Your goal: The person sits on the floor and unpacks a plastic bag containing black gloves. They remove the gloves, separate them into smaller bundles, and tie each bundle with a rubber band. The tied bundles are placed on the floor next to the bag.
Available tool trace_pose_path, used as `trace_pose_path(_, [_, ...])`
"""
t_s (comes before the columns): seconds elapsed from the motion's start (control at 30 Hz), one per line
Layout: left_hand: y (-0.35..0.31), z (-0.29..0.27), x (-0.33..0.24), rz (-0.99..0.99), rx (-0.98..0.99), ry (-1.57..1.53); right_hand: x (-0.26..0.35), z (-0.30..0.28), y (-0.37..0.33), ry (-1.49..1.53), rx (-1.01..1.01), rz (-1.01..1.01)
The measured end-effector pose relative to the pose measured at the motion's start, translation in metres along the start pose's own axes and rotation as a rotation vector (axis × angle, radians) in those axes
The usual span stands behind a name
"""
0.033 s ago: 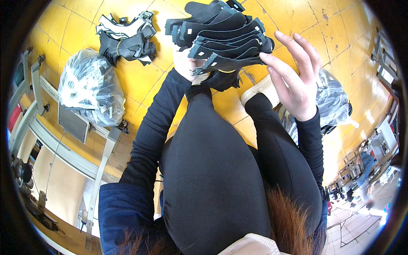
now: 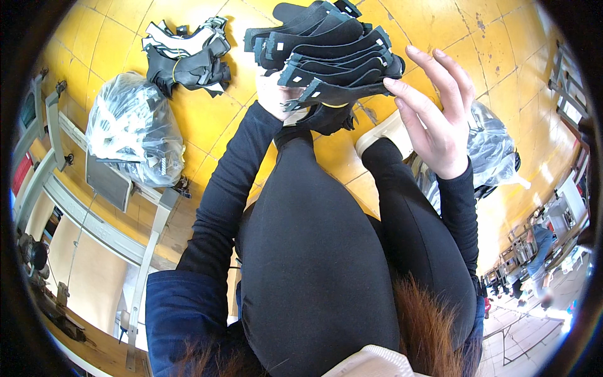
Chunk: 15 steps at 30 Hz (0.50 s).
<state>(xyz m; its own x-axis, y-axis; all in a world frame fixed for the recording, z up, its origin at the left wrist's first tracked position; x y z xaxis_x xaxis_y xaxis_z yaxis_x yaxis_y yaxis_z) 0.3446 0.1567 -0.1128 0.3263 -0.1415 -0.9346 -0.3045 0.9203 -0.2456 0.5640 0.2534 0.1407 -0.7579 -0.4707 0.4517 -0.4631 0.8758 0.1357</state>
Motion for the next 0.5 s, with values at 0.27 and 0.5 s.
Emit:
trace_pose_path(0.27, [0.008, 0.01, -0.04, 0.326, 0.488, 0.556, -0.002, 0.003, 0.003, 0.0, 0.007, -0.029])
trace_pose_path(0.5, [0.009, 0.011, -0.019, -0.394, 0.259, -0.926, -0.001, 0.005, 0.002, 0.001, 0.014, -0.022])
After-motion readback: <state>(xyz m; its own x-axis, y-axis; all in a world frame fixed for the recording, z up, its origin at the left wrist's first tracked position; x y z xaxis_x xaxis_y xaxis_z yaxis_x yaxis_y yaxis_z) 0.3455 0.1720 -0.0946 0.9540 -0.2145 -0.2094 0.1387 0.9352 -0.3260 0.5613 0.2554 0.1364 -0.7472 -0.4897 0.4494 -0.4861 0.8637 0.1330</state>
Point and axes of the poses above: each hand's wrist, its own y-axis towards the middle knuckle, its own z-axis out of the palm, x = y × z, the point moved 4 cm from there along y, towards the middle knuckle, and after that the axes turned 13 degrees about z, right-handed, at the moved point
